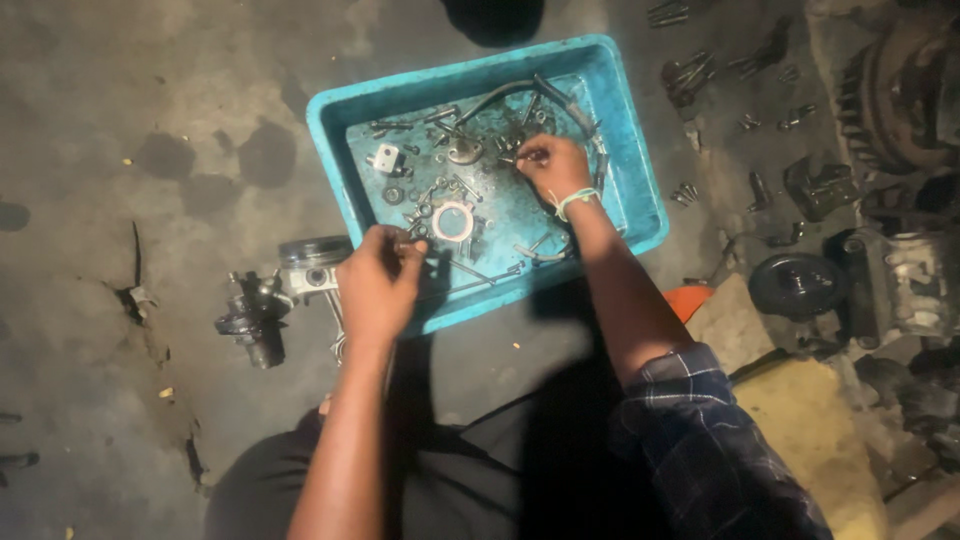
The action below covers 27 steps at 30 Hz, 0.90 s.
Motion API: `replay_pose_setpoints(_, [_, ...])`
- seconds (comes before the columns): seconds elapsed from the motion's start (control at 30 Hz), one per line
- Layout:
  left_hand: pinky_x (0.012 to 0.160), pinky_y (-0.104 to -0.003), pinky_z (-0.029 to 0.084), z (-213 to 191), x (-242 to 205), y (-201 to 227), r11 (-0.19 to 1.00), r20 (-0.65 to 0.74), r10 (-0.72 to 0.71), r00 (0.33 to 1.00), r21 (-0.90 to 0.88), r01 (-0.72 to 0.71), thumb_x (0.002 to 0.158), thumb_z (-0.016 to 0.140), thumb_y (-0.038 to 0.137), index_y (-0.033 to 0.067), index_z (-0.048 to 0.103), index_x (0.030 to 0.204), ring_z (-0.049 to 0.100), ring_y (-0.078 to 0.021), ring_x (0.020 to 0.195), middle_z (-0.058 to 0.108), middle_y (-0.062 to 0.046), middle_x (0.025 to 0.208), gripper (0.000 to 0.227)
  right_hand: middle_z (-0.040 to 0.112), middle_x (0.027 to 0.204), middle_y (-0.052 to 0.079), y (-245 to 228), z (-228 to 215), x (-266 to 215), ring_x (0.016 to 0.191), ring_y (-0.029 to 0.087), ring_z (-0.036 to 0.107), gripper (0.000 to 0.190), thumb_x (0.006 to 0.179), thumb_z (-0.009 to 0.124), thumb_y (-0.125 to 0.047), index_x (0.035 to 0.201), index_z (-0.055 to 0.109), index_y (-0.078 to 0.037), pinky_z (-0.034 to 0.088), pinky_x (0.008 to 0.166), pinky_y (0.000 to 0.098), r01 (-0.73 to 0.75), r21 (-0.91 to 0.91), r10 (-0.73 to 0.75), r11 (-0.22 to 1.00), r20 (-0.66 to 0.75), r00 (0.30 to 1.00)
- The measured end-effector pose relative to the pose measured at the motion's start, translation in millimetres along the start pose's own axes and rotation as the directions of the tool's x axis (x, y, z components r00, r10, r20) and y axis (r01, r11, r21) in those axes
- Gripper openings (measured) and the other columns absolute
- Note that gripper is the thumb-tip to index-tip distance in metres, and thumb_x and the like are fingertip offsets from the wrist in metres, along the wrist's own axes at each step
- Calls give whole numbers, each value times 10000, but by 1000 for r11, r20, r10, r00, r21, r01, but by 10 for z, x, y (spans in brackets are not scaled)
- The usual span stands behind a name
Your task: The person sits on the floor and sorts small mechanical parts from a blue plastic tray. They pick up individual items such as bolts, nuts, and washers, inspect them, and place them back into the tray or on the floor.
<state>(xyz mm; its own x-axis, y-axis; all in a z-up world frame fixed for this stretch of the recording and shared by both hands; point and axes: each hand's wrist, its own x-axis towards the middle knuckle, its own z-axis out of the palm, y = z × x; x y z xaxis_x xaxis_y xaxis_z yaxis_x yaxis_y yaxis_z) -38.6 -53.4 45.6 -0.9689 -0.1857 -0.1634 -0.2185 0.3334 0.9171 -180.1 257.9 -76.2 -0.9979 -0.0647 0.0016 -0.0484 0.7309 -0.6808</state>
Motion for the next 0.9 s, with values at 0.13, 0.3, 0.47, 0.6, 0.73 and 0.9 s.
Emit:
replay_pose_setpoints(0.13, [639,-326,539,6,4,2,1000,-4,-13,1000,-3,13,885,766,193,31,687,950,721,-205,666,741,-92,768,192,739,965,168,-335,-71,36,936,378,703,217,805,779,-36,1013,729,-73,553,829,458,220,-294,-221,930,31,975])
replay_pose_setpoints(0.3, [636,-328,539,28,8,-34,1000,-5,17,1000,-1,-17,884,773,197,31,686,957,722,-203,663,746,-94,767,201,721,1002,198,-650,-69,45,965,425,662,282,811,779,-71,1071,673,-48,519,828,511,204,-419,-166,885,125,978])
replay_pose_setpoints(0.47, [665,-341,553,25,13,-43,997,-18,74,997,6,-73,879,777,192,29,692,977,731,-227,710,750,-108,809,208,728,952,203,-616,52,29,940,425,685,287,770,783,-58,1037,684,-26,536,811,506,267,-517,-239,813,122,963])
replay_pose_setpoints(0.6, [676,-358,554,6,11,-20,999,-16,36,999,-1,-36,884,772,196,25,687,979,732,-253,701,745,-118,806,213,762,1062,174,-410,9,79,960,365,737,237,860,771,-44,1095,744,-51,577,875,421,314,-201,-331,928,-60,942])
replay_pose_setpoints(0.73, [675,-362,548,-13,-5,-30,1000,8,22,1000,13,-22,872,774,192,33,696,967,726,-259,699,748,-115,807,201,782,1031,120,-197,-204,127,910,266,781,236,822,787,-87,1056,757,-88,611,828,361,-16,-1,15,1000,-105,994])
replay_pose_setpoints(0.9, [676,-346,552,15,2,25,998,-21,68,997,-11,-68,878,769,193,36,685,967,737,-235,714,749,-96,827,200,770,974,134,-230,-293,11,902,325,747,221,797,838,-144,1006,782,-105,584,819,429,121,-332,-62,936,183,981])
